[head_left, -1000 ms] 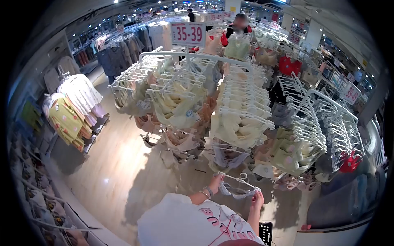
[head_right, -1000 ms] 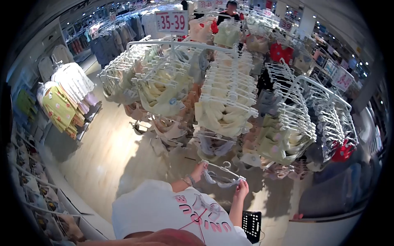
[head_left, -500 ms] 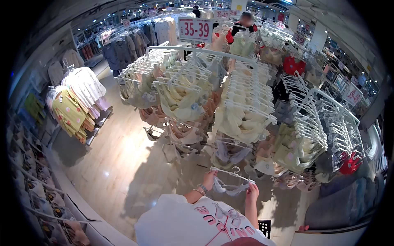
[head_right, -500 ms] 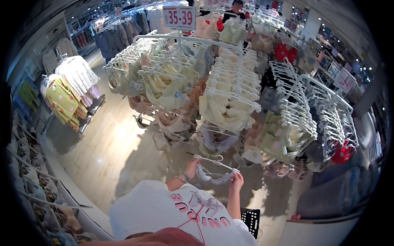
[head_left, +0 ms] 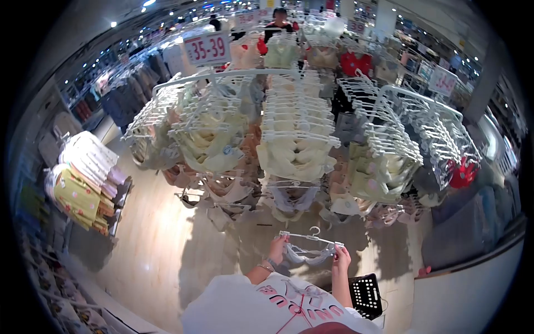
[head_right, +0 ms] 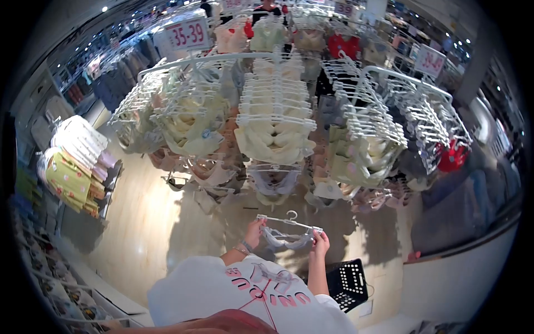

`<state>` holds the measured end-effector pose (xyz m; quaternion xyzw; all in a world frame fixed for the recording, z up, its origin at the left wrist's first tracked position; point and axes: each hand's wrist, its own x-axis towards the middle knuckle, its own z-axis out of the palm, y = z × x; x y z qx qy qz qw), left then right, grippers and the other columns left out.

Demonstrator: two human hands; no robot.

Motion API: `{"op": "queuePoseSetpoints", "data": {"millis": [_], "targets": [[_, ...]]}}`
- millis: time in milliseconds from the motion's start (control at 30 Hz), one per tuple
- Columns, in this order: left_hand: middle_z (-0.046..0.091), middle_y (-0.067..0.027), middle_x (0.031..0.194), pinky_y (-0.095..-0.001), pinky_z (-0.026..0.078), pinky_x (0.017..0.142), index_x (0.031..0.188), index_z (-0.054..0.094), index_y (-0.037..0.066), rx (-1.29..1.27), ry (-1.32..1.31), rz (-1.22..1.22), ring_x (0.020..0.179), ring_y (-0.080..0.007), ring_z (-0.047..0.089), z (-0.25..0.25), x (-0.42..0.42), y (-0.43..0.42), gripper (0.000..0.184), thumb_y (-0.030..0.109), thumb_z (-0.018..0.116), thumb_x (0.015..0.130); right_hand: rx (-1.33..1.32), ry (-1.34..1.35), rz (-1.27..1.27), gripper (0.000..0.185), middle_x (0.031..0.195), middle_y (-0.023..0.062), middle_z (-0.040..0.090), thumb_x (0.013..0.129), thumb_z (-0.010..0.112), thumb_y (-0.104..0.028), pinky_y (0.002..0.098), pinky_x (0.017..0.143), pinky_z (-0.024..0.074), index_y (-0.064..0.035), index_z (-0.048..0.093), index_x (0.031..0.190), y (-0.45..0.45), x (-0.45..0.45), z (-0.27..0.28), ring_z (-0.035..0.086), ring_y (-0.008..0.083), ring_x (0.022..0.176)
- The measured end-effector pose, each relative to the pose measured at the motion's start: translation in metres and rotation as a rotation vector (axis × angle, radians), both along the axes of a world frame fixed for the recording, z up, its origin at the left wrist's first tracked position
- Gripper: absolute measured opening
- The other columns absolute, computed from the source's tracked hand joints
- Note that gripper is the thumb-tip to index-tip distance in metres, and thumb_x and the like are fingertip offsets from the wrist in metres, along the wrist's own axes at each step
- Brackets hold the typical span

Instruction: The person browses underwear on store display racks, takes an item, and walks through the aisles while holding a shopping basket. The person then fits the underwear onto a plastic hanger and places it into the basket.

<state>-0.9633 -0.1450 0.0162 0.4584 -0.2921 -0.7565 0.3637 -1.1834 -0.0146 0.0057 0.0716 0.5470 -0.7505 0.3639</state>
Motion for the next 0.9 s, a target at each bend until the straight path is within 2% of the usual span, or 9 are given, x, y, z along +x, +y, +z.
{"op": "queuePoseSetpoints", "data": {"millis": [133,233,333,467,667,800,833,900], "targets": [[0.056,0.0042,0.074,-0.0214,0.034,0.060,0.089,0.065,0.009,0.064,0.005,-0.062,0.067,-0.0048,0.047,0.000,0.003,0.004,0.017,0.023,0.057,0.091,0.008,-0.011,0.020,0.018,0.075,-0.0025,0.062,0.078,0.069,-0.003,0.0164,0.047,0.0344,-0.0055,0.062,0.094,0.017,-0.001,0.003,0.051,0.0035,0.058],[0.056,0.0054,0.076,-0.0218,0.033,0.061,0.089,0.065,0.010,0.020,0.019,-0.054,0.068,-0.0037,0.046,-0.011,-0.002,0.004,0.018,0.026,0.057,0.091,0.027,0.033,0.097,0.016,0.076,-0.0028,0.062,0.078,0.069,-0.004,0.0166,0.048,0.0348,-0.0056,0.064,0.094,0.025,-0.008,0.005,0.050,0.0029,0.059],[0.055,0.0060,0.073,-0.0204,0.031,0.056,0.089,0.065,0.012,-0.029,-0.025,-0.056,0.063,-0.0030,0.044,-0.011,-0.006,0.000,0.018,0.027,0.056,0.091,0.022,0.072,0.137,0.016,0.075,-0.0036,0.061,0.079,0.069,-0.005,0.0166,0.049,0.0344,-0.0059,0.064,0.094,0.025,-0.011,0.015,0.048,0.0024,0.059],[0.055,0.0063,0.075,-0.0207,0.032,0.059,0.088,0.063,0.013,-0.016,-0.019,-0.051,0.066,-0.0029,0.045,-0.002,-0.010,-0.002,0.018,0.028,0.055,0.092,0.030,0.092,0.143,0.016,0.074,-0.0047,0.060,0.079,0.069,-0.005,0.0166,0.049,0.0339,-0.0062,0.064,0.094,0.017,-0.015,0.017,0.047,0.0019,0.058],[0.055,0.0064,0.075,-0.0203,0.032,0.059,0.092,0.062,0.013,-0.105,-0.060,-0.103,0.067,-0.0031,0.046,-0.006,-0.021,-0.006,0.018,0.029,0.054,0.093,0.041,0.056,0.126,0.015,0.074,-0.0051,0.059,0.079,0.069,-0.005,0.0170,0.046,0.0315,-0.0072,0.063,0.093,0.010,-0.022,0.004,0.047,0.0010,0.058],[0.055,0.0063,0.075,-0.0206,0.033,0.059,0.092,0.062,0.013,-0.071,-0.059,-0.142,0.067,-0.0032,0.046,-0.004,-0.029,-0.009,0.017,0.028,0.053,0.093,0.157,0.105,0.023,0.026,0.083,-0.0037,0.062,0.078,0.069,-0.004,0.0181,0.046,0.0323,-0.0076,0.060,0.102,0.009,-0.017,0.015,0.052,0.0018,0.064],[0.055,0.0063,0.075,-0.0207,0.033,0.059,0.092,0.062,0.012,-0.060,-0.056,-0.152,0.067,-0.0033,0.047,-0.005,-0.033,-0.010,0.017,0.027,0.053,0.093,0.166,0.134,0.042,0.031,0.086,-0.0014,0.062,0.077,0.069,-0.001,0.0201,0.054,0.0398,-0.0064,0.059,0.107,0.012,-0.016,0.022,0.056,0.0054,0.071],[0.055,0.0060,0.075,-0.0208,0.033,0.058,0.093,0.062,0.012,-0.084,-0.049,-0.185,0.066,-0.0033,0.047,-0.009,-0.038,-0.013,0.018,0.027,0.052,0.094,0.111,0.231,0.014,0.033,0.087,0.0003,0.062,0.077,0.068,0.000,0.0222,0.062,0.0434,-0.0051,0.058,0.108,0.012,-0.016,0.010,0.057,0.0082,0.075]]}}
